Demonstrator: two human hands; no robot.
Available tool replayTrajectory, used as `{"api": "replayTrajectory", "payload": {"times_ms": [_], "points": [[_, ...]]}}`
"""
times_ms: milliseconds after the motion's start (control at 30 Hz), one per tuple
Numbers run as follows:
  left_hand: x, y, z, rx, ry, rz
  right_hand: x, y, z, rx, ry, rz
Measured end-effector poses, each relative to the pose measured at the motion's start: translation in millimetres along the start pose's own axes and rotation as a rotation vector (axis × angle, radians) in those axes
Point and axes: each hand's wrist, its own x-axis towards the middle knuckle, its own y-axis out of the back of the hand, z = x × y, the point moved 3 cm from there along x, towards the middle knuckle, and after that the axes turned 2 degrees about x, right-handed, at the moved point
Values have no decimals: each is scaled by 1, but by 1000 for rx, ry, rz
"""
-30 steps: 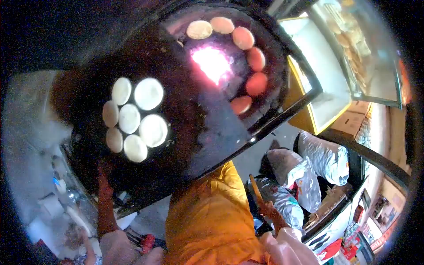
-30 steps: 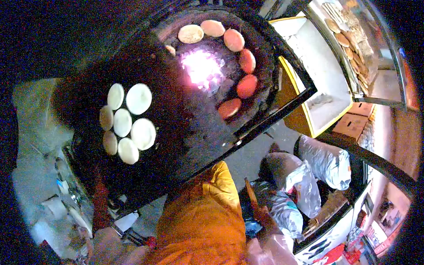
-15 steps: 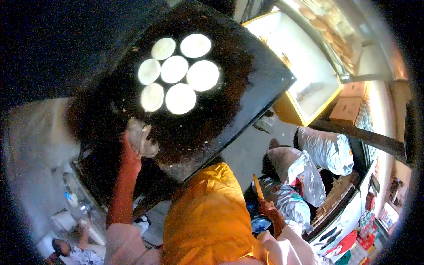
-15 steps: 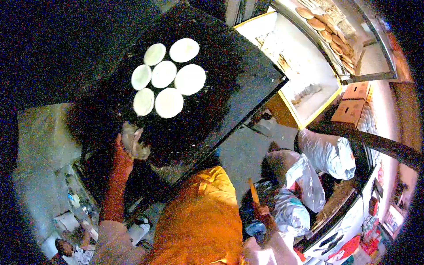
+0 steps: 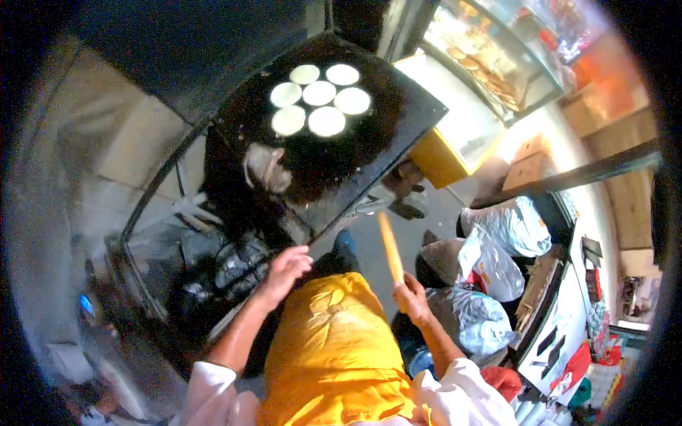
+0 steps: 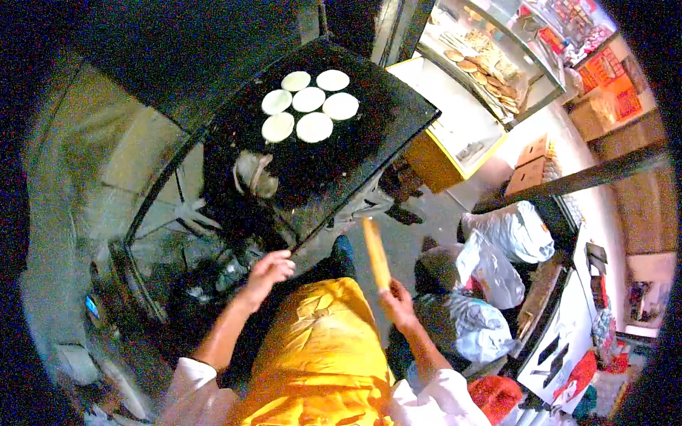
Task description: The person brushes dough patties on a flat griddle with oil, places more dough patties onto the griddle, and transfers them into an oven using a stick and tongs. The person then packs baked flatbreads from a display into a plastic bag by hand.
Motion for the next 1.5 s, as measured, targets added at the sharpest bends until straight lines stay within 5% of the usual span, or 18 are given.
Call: {"api": "replayTrajectory", "payload": {"times_ms": [100, 200, 433, 533, 633, 800, 900, 933, 967, 1067, 1100, 1300, 1367, 1467, 1500], "points": [[-65, -37, -25, -157, 98, -112, -54, -75, -37, 3, 115, -275], [-115, -46, -45, -372, -15, -167, -108, -145, -70, -182, 209, -532], [-183, -19, -109, -664, -183, 341, -156, -197, -50, -427, 205, -831], [-232, -1, -137, -690, -133, 664, -131, -160, 10, -921, 407, -729], [-286, 10, -211, -579, 5, 987, -83, -74, 101, -935, 192, -767], [-395, 53, -290, -222, -73, 1279, -47, 110, 187, -1206, -101, -616], [-445, 90, -317, -61, -91, 1391, -53, 158, 189, -1254, -203, -524], [-450, 118, -342, -44, -242, 1405, -56, 157, 190, -1250, -211, -505], [-466, 124, -321, 161, -50, 1489, -56, 153, 192, -1239, -210, -496], [-497, 173, -326, 207, 80, 1394, -52, 125, 204, -1195, -148, -502], [-500, 189, -330, 125, -71, 1373, -52, 108, 208, -1172, -121, -513], [-536, 305, -320, 626, 25, 1225, -77, -24, 236, -1041, 15, -544], [-553, 318, -287, 1050, 435, 1203, -97, -60, 249, -868, -91, -522], [-574, 370, -297, 998, 340, 1152, -124, -114, 274, -207, -444, -442], [-582, 388, -299, 927, 271, 1091, -135, -131, 280, -199, -438, -435]]}}
